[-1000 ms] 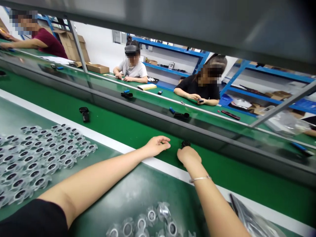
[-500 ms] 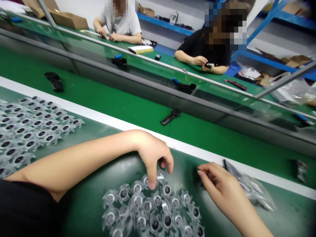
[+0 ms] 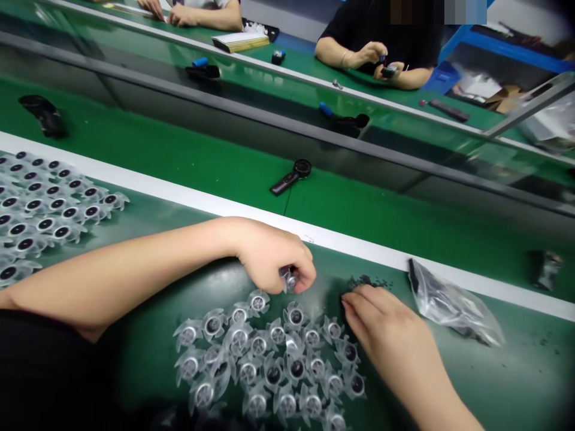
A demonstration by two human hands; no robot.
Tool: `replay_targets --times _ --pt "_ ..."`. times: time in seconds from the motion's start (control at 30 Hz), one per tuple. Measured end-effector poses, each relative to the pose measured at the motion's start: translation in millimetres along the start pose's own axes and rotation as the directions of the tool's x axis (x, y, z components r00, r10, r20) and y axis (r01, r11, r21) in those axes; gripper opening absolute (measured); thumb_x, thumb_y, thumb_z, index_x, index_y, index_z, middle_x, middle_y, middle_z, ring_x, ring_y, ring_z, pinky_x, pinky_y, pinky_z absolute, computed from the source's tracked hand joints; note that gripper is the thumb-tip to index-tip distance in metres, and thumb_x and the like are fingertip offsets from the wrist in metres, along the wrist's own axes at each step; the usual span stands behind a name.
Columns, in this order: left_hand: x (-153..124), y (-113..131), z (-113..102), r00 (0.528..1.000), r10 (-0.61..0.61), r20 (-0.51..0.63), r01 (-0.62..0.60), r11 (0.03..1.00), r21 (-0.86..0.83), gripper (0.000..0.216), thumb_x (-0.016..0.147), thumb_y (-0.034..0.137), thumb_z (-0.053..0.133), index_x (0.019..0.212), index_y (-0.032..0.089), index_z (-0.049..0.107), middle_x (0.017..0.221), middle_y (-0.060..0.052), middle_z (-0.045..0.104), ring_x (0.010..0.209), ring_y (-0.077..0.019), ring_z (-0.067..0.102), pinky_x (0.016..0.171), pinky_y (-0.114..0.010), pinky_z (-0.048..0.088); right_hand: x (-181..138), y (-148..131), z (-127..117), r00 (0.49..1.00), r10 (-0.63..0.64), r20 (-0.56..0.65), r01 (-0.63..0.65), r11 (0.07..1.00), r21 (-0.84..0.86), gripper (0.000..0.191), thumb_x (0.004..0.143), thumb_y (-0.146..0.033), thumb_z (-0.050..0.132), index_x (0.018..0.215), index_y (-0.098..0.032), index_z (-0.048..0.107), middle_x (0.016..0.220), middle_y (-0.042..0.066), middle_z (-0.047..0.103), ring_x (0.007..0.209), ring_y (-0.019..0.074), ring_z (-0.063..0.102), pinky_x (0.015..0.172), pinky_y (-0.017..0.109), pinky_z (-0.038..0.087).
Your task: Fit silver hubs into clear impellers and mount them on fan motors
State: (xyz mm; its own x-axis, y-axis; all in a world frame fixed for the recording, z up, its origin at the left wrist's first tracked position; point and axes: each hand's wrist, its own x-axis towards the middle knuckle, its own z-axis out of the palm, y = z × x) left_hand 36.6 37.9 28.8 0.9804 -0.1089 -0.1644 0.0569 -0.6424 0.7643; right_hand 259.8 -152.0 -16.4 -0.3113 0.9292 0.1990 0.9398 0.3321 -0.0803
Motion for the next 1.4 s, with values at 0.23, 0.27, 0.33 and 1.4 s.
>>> replay_targets --times 0.23,0.27,0.33,1.4 --pt "1 -7 1 0.997 -0.049 -0.051 0.047 0.998 -0.038 0.011 0.085 0.027 0.069 0.095 0.022 0.073 0.078 0.002 0.071 0.067 -0.0135 0.061 0.061 -0.026 0.041 8 -9 3 0.999 0.035 0.009 -0.034 0.993 -0.115 0.019 0.096 -0.013 0.051 0.082 -0.016 0.063 0.076 0.007 0.060 0.070 0.0228 0.056 0.057 0.035 0.033" --pt "1 -8 0 0.996 -0.066 -0.057 0.062 0.996 -0.057 0.012 0.088 0.031 0.068 0.094 0.022 0.073 0.075 0.002 0.071 0.065 -0.0125 0.061 0.059 -0.025 0.041 11 -8 2 0.999 0.052 0.007 -0.051 0.994 -0.095 0.019 0.096 -0.014 0.050 0.081 -0.017 0.061 0.076 0.006 0.058 0.068 0.0219 0.055 0.057 0.034 0.034" --pt "4 -9 1 0.990 -0.112 -0.092 0.102 0.989 -0.103 0.017 0.092 0.035 0.066 0.091 0.021 0.074 0.071 0.002 0.071 0.061 -0.0104 0.061 0.057 -0.022 0.041 16 -6 -3 0.996 0.084 -0.003 -0.084 0.996 -0.037 0.015 0.097 -0.017 0.049 0.084 -0.019 0.056 0.078 0.005 0.057 0.067 0.0192 0.056 0.057 0.032 0.039" --pt "27 25 41 0.866 -0.133 -0.482 -0.046 0.939 -0.341 0.039 0.091 0.018 0.061 0.130 0.012 0.065 0.072 0.002 0.071 0.062 -0.0085 0.063 0.067 -0.020 0.050 30 -47 -23 0.822 0.523 -0.225 -0.348 0.775 0.527 0.008 0.097 -0.022 0.058 0.093 -0.024 0.064 0.089 0.001 0.066 0.078 0.0149 0.060 0.071 0.030 0.045"
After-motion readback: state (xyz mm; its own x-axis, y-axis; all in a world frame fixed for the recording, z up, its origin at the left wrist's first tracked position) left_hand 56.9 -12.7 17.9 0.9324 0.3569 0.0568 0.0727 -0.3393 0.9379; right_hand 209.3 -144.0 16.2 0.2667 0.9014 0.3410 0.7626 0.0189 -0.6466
